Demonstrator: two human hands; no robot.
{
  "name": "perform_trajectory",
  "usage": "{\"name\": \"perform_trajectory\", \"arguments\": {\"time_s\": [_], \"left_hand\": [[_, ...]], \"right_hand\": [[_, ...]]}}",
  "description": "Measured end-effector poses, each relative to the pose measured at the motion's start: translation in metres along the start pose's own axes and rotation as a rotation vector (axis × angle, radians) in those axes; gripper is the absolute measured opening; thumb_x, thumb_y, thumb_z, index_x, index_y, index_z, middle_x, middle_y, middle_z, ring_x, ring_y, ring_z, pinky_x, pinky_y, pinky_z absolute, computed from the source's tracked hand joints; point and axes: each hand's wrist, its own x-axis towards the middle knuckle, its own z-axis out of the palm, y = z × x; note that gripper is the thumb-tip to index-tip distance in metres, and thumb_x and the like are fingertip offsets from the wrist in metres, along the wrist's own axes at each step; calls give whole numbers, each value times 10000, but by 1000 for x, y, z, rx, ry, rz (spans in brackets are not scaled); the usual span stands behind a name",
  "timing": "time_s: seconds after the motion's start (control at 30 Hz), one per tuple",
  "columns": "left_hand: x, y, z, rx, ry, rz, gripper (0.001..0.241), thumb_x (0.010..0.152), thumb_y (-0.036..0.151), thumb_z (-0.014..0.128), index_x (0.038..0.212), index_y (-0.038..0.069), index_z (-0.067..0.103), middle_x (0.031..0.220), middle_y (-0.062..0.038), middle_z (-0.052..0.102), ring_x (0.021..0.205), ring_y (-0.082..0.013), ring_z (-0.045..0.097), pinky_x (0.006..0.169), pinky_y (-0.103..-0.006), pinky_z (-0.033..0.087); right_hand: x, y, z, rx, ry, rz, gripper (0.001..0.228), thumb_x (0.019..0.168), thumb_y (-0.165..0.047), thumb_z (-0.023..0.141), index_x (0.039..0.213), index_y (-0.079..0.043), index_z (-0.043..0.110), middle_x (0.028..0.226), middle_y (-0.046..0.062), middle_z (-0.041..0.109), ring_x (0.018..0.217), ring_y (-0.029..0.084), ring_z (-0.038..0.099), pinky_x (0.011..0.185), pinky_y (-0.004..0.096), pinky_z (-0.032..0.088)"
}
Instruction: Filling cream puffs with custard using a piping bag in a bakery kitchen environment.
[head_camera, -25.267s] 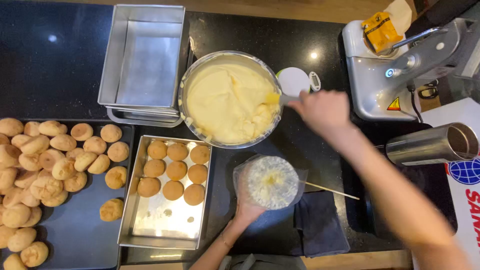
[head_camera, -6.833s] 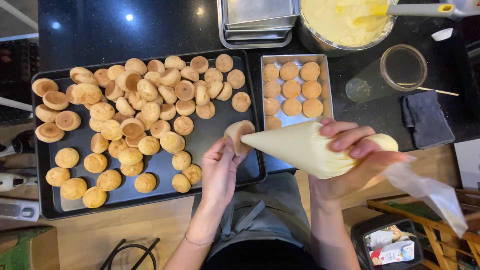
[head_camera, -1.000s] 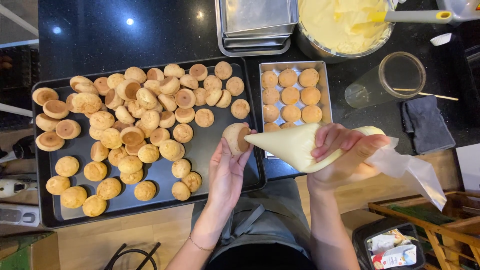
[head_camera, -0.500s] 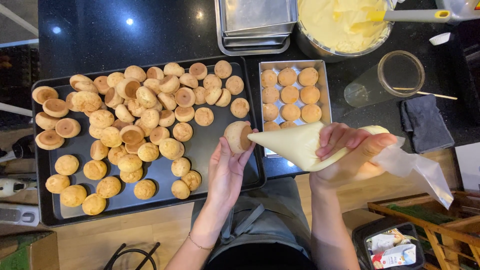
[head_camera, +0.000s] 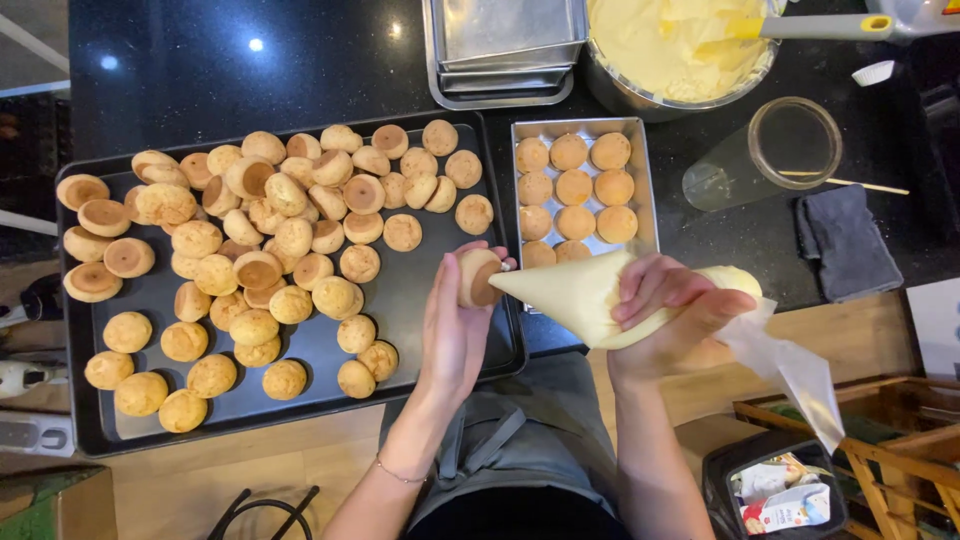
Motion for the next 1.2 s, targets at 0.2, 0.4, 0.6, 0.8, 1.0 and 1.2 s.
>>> {"name": "perform_trajectory", "arguments": {"time_s": [0.2, 0.4, 0.6, 0.8, 1.0, 1.2], "left_hand": [[4, -4, 3, -76, 23, -7, 467, 1106, 409, 418, 1329, 14, 527, 1269, -172, 639, 1183, -248, 622, 1073, -394, 445], [19, -14, 17, -261, 21, -71, 461, 1086, 427, 440, 1307, 34, 534, 1292, -162, 624, 1197, -264, 607, 1071, -399, 448], [46, -35, 36, -469, 17, -217, 472, 1074, 441, 476, 1263, 14, 547, 1261, -147, 617, 1227, -307, 610, 1117, -409, 479], [99, -81, 29, -591, -125, -311, 533, 1063, 486, 463, 1297, 21, 578, 1267, -132, 651, 1137, -297, 625, 979, -397, 512], [189, -117, 73, -240, -54, -122, 480, 1039, 400, 546, 1367, 50, 553, 1301, -96, 642, 1137, -230, 627, 967, -353, 515], [277, -163, 75, 431, 92, 486, 467, 971, 75, 726, 1389, 27, 525, 1328, -57, 629, 1216, -182, 618, 1026, -322, 530]], "right_hand": [[0, 1, 2, -61, -62, -64, 624, 1100, -665, 396, 769, -140, 469, 527, 23, 409, 458, 157, 400, 610, 293, 386], [-3, -9, 9, -132, -111, -245, 572, 1102, -618, 314, 881, -143, 544, 493, 6, 437, 438, 144, 427, 581, 286, 417], [7, -28, -8, -172, -59, -288, 569, 1115, -606, 285, 925, -156, 576, 516, 10, 449, 452, 147, 448, 611, 290, 437], [56, -83, -53, -43, 88, -276, 645, 1139, -605, 255, 955, -115, 632, 520, 36, 498, 411, 151, 432, 510, 274, 397], [128, -127, -131, 17, 269, -284, 618, 1190, -557, 281, 937, -66, 556, 800, 50, 523, 487, 185, 405, 528, 308, 364], [192, -127, -169, -61, 344, -208, 569, 1174, -553, 353, 857, -104, 497, 515, 38, 393, 408, 156, 384, 460, 259, 358]]}}
